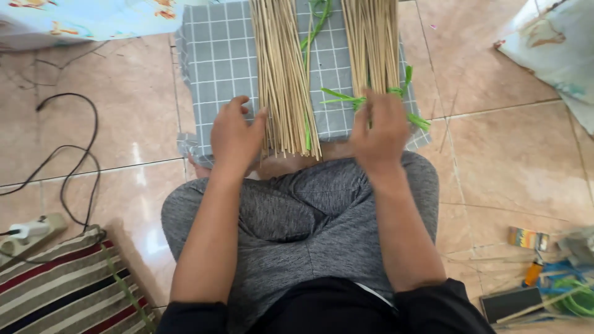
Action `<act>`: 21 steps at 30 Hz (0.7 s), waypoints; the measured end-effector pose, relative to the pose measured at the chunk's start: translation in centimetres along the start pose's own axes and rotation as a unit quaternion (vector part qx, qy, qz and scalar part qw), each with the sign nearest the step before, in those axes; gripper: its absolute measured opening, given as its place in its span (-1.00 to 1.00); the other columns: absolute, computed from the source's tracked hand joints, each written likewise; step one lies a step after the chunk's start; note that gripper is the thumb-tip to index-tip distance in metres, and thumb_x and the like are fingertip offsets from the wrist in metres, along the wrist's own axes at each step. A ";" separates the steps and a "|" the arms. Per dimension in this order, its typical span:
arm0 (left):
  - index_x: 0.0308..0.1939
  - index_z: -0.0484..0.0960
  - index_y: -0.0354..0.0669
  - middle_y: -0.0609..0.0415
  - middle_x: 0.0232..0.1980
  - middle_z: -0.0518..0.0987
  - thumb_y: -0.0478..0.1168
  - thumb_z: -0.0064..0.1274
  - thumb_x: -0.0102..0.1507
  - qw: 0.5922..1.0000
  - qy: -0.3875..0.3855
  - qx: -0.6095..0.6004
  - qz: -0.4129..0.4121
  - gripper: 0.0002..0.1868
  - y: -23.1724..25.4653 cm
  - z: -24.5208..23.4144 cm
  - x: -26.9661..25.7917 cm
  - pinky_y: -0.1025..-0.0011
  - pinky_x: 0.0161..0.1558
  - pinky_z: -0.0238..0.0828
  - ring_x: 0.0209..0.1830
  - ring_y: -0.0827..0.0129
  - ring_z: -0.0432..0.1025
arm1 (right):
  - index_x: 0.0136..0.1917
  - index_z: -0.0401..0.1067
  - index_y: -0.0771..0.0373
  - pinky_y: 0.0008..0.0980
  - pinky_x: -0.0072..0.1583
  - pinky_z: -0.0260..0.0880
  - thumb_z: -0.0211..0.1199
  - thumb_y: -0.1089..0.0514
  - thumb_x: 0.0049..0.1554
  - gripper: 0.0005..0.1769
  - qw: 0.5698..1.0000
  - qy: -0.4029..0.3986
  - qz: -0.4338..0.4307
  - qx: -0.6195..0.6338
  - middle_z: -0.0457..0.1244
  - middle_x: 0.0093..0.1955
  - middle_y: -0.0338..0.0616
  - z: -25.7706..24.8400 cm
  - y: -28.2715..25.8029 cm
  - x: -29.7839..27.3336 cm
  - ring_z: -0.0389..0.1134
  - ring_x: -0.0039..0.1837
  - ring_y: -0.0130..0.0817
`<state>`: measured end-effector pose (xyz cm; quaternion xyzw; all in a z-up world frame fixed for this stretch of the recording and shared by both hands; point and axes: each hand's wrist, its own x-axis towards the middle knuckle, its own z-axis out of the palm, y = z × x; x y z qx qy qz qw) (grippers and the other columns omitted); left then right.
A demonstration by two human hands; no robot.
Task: Gathering thin wooden sticks into bundles and securing them by tying green plastic strips around them while sitting on the floor.
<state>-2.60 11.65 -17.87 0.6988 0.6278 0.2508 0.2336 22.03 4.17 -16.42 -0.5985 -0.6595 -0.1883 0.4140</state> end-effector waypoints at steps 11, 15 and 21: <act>0.07 0.58 -0.44 -0.34 -0.06 0.54 0.11 0.23 0.23 0.990 -0.064 0.111 -0.066 -0.37 2.1 4.3 5.7 -0.16 -0.13 0.56 -0.06 -0.32 0.56 | 0.49 0.32 0.21 -0.02 -0.12 0.55 0.16 -0.16 0.24 -0.34 0.875 -0.434 0.206 -0.062 0.33 0.26 0.17 2.3 -5.3 -0.4 0.48 0.06 0.15; 0.04 0.53 -0.58 -0.39 -0.06 0.47 0.12 0.25 0.20 0.990 -0.080 0.084 -0.082 -0.28 2.2 5.8 7.2 -0.27 -0.18 0.54 -0.08 -0.44 0.53 | 0.42 0.38 0.36 0.02 0.13 0.49 0.13 0.02 0.29 -0.47 0.876 -0.419 0.233 0.058 0.35 0.19 0.19 1.8 -4.6 -1.2 0.42 0.20 0.20; 0.10 0.48 -0.65 -0.45 -0.03 0.43 0.13 0.24 0.22 0.990 -0.088 0.069 -0.088 -0.22 4.1 6.1 6.4 -0.21 -0.17 0.58 -0.04 -0.44 0.52 | 0.37 0.43 0.36 -0.05 0.17 0.44 0.14 0.24 0.25 -0.57 0.872 -0.384 0.251 0.171 0.36 0.05 0.13 2.4 -4.3 -2.5 0.41 0.16 0.12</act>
